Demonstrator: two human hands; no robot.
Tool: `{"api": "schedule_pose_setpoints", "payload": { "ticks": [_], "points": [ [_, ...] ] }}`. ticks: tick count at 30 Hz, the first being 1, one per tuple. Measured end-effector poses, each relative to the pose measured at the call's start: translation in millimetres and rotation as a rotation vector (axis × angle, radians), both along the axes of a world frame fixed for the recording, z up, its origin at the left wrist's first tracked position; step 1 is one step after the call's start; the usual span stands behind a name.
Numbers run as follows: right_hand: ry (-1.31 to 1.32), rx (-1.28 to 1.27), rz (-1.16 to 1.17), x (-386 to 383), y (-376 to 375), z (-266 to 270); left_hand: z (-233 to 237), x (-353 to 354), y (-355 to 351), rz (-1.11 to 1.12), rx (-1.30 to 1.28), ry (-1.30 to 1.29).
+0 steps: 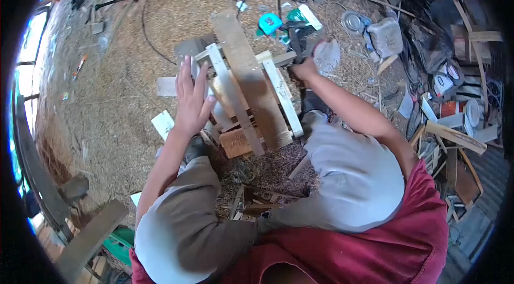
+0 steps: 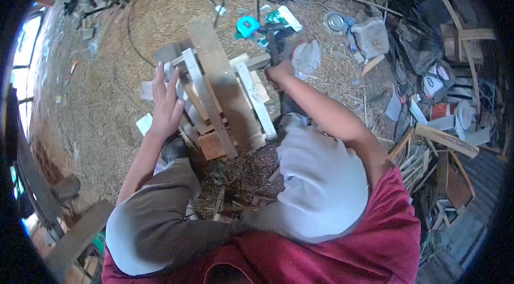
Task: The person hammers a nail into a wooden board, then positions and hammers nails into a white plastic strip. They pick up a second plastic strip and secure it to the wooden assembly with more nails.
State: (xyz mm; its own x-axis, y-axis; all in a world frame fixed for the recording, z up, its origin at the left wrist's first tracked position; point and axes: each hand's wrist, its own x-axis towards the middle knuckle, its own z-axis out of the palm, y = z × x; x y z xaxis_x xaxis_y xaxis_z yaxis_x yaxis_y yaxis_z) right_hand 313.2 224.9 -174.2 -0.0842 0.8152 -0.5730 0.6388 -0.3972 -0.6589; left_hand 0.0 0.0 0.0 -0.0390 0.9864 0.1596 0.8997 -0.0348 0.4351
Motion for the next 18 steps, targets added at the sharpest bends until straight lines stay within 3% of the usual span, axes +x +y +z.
{"api": "schedule_pose_setpoints", "payload": {
  "ticks": [1,2,3,5,6,10,13,18],
  "points": [
    [0.045,-0.18,-0.043,-2,4,8,15,-10,2,0.006,0.007,0.003],
    [0.122,-0.075,-0.1,13,22,-52,31,-20,4,0.017,0.017,0.008],
    [0.038,0.053,-0.049,40,23,106,50,-18,-13,0.038,0.095,-0.027],
    [-0.308,0.179,0.152,70,40,76,95,-50,-39,0.036,0.063,0.0],
    [-0.161,0.279,0.128,77,27,80,119,-60,-58,0.057,0.045,0.037],
    [-0.064,0.39,0.13,109,44,112,187,-82,-140,0.172,0.121,0.08],
    [0.096,0.306,0.152,81,2,234,209,-82,-206,0.379,0.189,-0.058],
    [0.27,0.258,0.38,44,-62,389,235,-86,-298,0.445,0.138,0.035]
  ]
}}
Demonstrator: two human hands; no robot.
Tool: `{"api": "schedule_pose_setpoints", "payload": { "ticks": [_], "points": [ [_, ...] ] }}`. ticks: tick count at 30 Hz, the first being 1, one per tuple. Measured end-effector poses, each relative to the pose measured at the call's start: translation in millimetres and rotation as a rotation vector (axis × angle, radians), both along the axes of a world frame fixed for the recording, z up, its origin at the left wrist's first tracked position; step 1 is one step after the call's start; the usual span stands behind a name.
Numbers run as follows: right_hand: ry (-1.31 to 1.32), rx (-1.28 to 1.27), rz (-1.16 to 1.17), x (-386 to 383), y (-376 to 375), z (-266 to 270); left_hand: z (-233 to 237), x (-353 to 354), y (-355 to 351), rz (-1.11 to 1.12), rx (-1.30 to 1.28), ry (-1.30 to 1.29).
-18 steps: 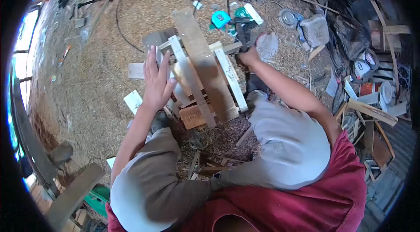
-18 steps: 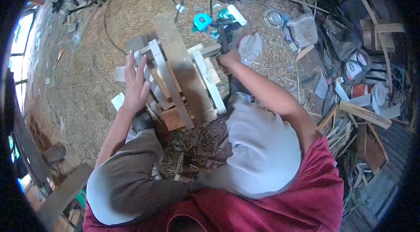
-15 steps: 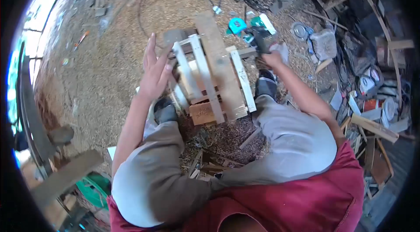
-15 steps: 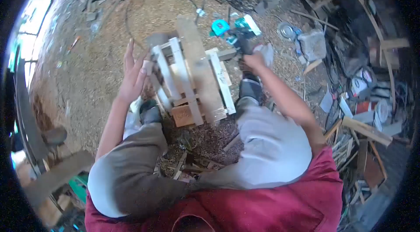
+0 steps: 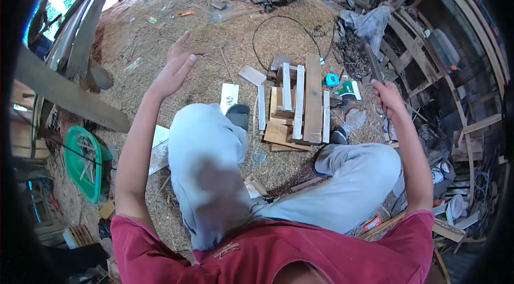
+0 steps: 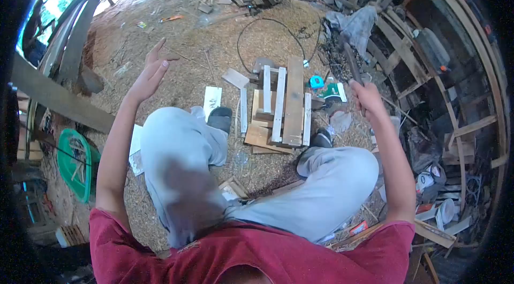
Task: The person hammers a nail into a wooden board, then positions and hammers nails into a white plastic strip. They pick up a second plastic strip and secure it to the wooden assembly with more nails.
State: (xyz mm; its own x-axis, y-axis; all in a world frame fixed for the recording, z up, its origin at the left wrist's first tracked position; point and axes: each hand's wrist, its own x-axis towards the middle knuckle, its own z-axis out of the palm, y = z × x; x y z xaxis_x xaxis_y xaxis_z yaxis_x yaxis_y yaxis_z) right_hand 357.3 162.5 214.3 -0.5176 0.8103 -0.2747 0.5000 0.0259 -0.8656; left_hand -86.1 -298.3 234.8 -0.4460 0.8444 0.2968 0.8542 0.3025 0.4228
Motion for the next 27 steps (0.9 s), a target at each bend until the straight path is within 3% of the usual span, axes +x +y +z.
{"api": "schedule_pose_setpoints", "payload": {
  "ticks": [4,9,13,15,16,18,20,23,27],
  "points": [
    [0.21,-0.26,0.165,-35,-99,90,10,-5,-45,0.045,0.113,-0.127],
    [0.162,-0.408,0.266,-70,-190,96,-48,-47,-78,0.07,0.141,-0.24],
    [-0.079,-0.378,0.363,-106,-229,31,-133,-48,-92,0.155,0.216,-0.561],
    [-0.243,-0.407,0.408,-126,-242,-6,-170,-27,-97,0.253,0.078,-0.582],
    [-0.193,-0.454,0.411,-136,-244,-44,-188,-21,-100,0.297,0.01,-0.59],
    [-0.23,-0.48,0.402,-160,-261,-88,-263,-24,-108,0.293,-0.128,-0.639],
    [-0.29,-0.491,0.399,-182,-277,-128,-289,-8,-108,0.251,-0.402,-0.715],
    [-0.359,-0.45,0.402,-209,-298,-169,-361,7,-108,0.138,-0.744,-0.389],
    [-0.29,-0.192,0.403,-236,-321,-234,-348,28,-88,0.186,-0.095,-0.179]
  ]
}}
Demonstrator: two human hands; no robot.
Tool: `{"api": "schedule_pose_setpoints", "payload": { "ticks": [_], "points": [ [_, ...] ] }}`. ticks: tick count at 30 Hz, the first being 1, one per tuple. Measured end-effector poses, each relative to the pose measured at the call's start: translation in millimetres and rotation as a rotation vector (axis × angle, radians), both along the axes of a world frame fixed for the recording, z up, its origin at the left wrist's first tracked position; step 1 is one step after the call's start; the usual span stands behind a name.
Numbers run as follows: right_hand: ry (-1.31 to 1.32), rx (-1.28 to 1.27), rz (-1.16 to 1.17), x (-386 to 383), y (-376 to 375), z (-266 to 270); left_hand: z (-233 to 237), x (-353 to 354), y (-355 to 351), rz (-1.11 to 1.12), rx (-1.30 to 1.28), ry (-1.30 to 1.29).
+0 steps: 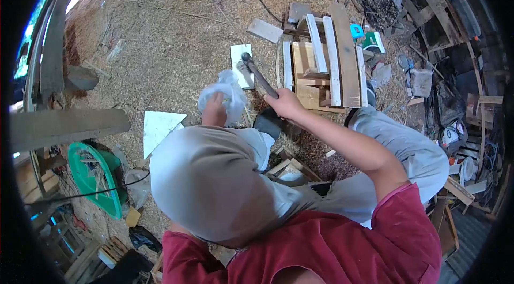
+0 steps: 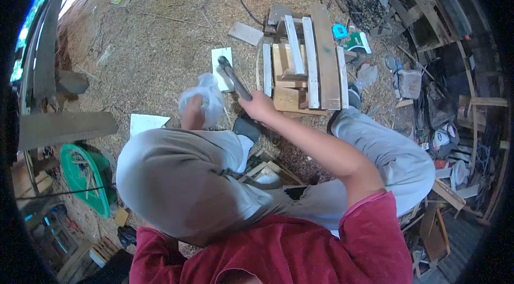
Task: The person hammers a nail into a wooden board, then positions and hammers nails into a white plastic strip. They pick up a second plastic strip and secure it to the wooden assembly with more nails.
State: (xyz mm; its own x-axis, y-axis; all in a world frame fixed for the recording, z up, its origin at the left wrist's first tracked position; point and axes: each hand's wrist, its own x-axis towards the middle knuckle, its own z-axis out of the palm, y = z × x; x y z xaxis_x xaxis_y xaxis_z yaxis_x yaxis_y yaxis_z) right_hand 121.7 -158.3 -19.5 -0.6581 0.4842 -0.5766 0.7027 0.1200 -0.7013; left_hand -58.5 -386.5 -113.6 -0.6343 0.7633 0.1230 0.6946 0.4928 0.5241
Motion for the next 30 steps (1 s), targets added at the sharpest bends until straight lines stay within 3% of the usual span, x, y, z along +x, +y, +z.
{"api": "schedule_pose_setpoints", "payload": {
  "ticks": [4,8,11,20,24,30],
  "points": [
    [0.195,0.268,-0.012,-21,-15,-23,18,-29,23,-0.077,0.162,-0.009],
    [0.084,0.212,-0.019,-48,-20,-39,3,-37,19,-0.009,-0.084,-0.055],
    [0.063,0.273,0.039,-52,-17,-77,-21,-37,14,-0.009,-0.14,0.052],
    [0.032,0.227,0.079,-49,-34,-96,-49,-27,1,0.083,-0.232,0.482],
    [0.013,0.182,0.073,-41,-53,-82,-48,-20,1,0.1,-0.24,0.495],
    [0.054,0.188,0.004,-21,-81,-102,-54,-28,4,0.103,-0.338,0.496]
  ]
}}
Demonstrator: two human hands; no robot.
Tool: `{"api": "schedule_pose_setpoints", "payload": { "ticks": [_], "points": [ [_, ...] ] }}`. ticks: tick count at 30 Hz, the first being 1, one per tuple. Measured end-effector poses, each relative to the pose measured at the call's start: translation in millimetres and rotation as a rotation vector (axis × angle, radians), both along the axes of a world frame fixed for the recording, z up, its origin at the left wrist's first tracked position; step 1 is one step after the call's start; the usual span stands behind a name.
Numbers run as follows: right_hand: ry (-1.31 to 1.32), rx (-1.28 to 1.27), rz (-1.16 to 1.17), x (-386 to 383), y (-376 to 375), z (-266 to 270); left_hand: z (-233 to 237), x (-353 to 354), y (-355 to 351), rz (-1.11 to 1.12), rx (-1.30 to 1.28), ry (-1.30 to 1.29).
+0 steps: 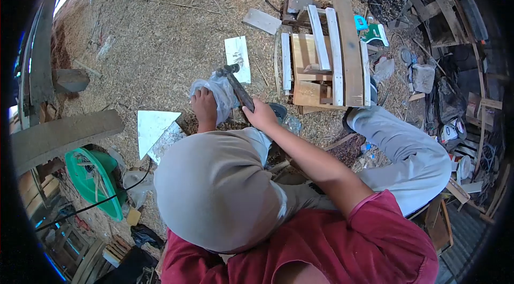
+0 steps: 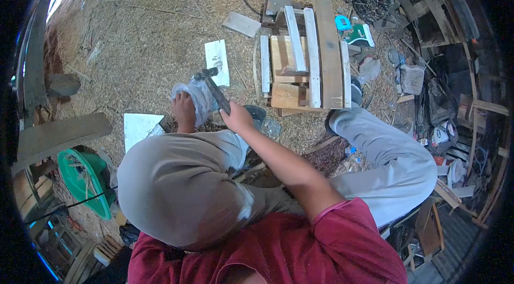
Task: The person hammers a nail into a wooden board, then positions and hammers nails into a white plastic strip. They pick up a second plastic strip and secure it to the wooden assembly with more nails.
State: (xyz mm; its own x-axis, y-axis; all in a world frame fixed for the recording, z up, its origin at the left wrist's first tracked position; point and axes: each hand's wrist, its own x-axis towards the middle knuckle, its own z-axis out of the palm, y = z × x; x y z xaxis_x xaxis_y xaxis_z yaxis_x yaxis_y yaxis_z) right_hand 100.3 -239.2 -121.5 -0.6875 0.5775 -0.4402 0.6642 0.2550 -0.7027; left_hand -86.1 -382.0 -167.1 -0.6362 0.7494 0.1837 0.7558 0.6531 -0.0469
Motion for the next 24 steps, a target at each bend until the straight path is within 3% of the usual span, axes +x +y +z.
{"api": "schedule_pose_setpoints", "payload": {
  "ticks": [5,8,11,14,17,24],
  "points": [
    [-0.067,-0.08,-0.007,6,-3,7,-12,-4,-1,0.059,0.034,0.014],
    [0.034,-0.161,-0.014,7,3,2,-20,-7,-3,0.093,-0.044,-0.034],
    [-0.064,-0.47,-0.076,3,18,23,-11,-1,-8,0.15,-0.084,-0.085],
    [-0.069,-0.626,-0.192,2,32,42,-25,1,-13,0.131,-0.076,-0.035],
    [-0.055,-0.637,-0.254,3,37,48,-12,-2,-16,-0.002,0.036,-0.014],
    [-0.016,-0.594,-0.258,7,42,69,17,28,-46,-0.033,0.055,-0.148]
  ]
}}
